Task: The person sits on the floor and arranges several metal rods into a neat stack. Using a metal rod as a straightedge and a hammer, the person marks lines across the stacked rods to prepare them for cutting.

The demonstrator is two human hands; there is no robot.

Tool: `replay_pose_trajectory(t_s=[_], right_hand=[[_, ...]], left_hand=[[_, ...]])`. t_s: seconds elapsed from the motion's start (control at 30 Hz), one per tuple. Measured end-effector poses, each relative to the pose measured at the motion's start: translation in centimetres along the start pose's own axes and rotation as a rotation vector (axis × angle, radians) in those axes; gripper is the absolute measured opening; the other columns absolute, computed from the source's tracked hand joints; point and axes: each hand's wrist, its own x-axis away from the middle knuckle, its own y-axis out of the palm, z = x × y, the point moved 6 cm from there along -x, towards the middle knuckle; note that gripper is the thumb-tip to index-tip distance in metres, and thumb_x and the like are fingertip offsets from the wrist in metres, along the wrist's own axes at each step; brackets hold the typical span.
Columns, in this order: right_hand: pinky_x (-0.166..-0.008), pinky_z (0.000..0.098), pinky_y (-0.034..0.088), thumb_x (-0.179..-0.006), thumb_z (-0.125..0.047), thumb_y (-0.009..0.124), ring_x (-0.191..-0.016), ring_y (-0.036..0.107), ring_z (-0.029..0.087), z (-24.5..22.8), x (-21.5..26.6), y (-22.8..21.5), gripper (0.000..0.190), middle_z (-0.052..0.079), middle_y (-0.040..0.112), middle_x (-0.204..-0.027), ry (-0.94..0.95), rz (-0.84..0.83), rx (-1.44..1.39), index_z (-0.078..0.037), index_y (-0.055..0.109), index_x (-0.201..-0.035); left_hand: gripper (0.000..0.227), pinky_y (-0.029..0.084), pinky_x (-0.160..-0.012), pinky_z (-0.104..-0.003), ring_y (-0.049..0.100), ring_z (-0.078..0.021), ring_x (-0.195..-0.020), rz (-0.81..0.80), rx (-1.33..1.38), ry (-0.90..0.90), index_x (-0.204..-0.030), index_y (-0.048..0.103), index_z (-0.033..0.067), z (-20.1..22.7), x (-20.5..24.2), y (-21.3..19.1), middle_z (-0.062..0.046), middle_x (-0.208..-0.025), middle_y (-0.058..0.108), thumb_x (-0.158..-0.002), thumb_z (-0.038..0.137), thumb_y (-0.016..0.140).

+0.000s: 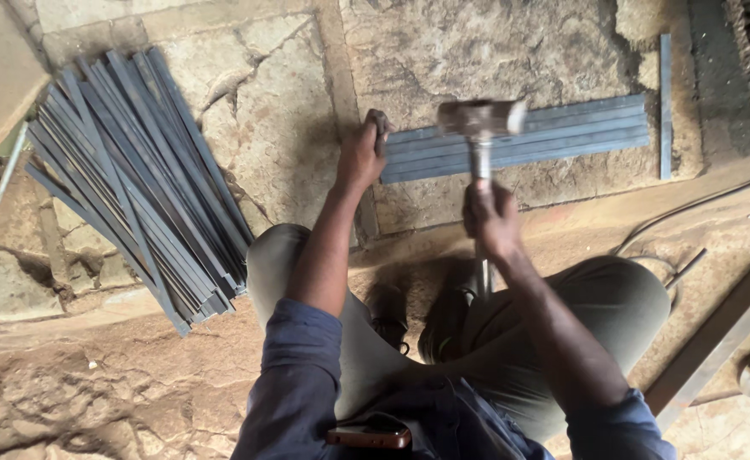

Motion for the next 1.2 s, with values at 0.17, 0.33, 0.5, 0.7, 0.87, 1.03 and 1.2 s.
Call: replay_pose_trajectory(t_s=[0.17, 0.33, 0.5, 0.7, 0.87, 1.03, 1.2], right_hand=[[-0.052, 0.026, 0.044, -0.101, -0.063, 0.049, -0.057, 0.054, 0.007, -9.8, 0.6, -2.9, 0.05, -0.002, 0.056, -0.074, -0.66, -0.129, -0.331, -0.014, 0.059, -0.102], [-0.048, 0.0313, 0.044, -0.098, -0.064, 0.047, -0.054, 0.053, 0.012, -8.5, -2.7, 1.7, 0.059, 0.004, 0.062, -0.077, -0.12, -0.183, 0.241, -0.012, 0.061, -0.122], [-0.038, 0.0311, 0.042, -0.103, -0.055, 0.054, -0.046, 0.051, 0.011, -5.2, -3.6, 2.7, 0.05, 0.004, 0.061, -0.067, 0.201, -0.135, 0.627, -0.006, 0.062, -0.102], [-0.036, 0.0294, 0.033, -0.102, -0.046, 0.06, -0.042, 0.04, 0.009, 2.0, 1.7, 1.4, 0.04, -0.005, 0.047, -0.057, 0.512, -0.01, -0.045, -0.013, 0.051, -0.081], [-0.036, 0.0292, 0.031, -0.101, -0.045, 0.06, -0.041, 0.036, 0.011, 8.2, 7.8, 2.5, 0.038, -0.004, 0.04, -0.056, 0.812, 0.056, -0.273, -0.014, 0.047, -0.084], [-0.038, 0.0305, 0.031, -0.098, -0.043, 0.062, -0.041, 0.033, 0.012, 11.1, 8.9, 4.0, 0.036, -0.002, 0.036, -0.056, 0.859, 0.072, -0.337, -0.014, 0.044, -0.086], [-0.04, 0.0307, 0.031, -0.098, -0.044, 0.063, -0.044, 0.036, 0.012, 11.0, 7.1, 4.6, 0.039, -0.003, 0.037, -0.058, 0.807, 0.064, -0.307, -0.013, 0.045, -0.083]], left_hand=[[0.029, 0.063, -0.072, -0.041, 0.077, -0.0306, -0.087, 0.017, -0.069, 0.085, -0.123, 0.056, 0.0027, 0.0, 0.1, 0.6, -0.014, -0.104, 0.077, -0.095, -0.004, 0.055], [0.029, 0.06, -0.072, -0.047, 0.074, -0.0367, -0.087, 0.062, -0.047, 0.143, -0.123, 0.057, 0.0021, 0.2, 1.1, 0.3, -0.017, -0.1, 0.075, -0.095, -0.004, 0.055], [0.017, 0.058, -0.079, -0.05, 0.073, -0.0393, -0.092, 0.037, -0.14, 0.101, -0.114, 0.058, 0.0068, -2.2, 0.7, 1.1, -0.019, -0.097, 0.072, -0.099, 0.002, 0.058], [0.025, 0.061, -0.074, -0.043, 0.074, -0.0325, -0.09, 0.264, 0.154, -0.235, -0.123, 0.057, 0.0046, -5.4, 0.6, 0.1, -0.018, -0.103, 0.075, -0.099, 0.006, 0.063], [0.034, 0.07, -0.077, -0.039, 0.074, -0.0252, -0.096, 0.547, 0.959, -0.601, -0.125, 0.044, 0.0125, -9.5, 2.1, -1.1, -0.012, -0.11, 0.069, -0.098, -0.003, 0.056], [0.021, 0.068, -0.082, -0.04, 0.076, -0.0258, -0.1, 0.404, 0.96, -0.519, -0.118, 0.041, 0.0085, -8.3, 2.4, 0.4, -0.014, -0.116, 0.072, -0.103, -0.002, 0.052], [0.019, 0.067, -0.077, -0.038, 0.077, -0.025, -0.096, 0.341, 0.857, -0.533, -0.115, 0.039, 0.0105, -7.2, 2.7, 0.6, -0.015, -0.118, 0.073, -0.105, -0.001, 0.05]])
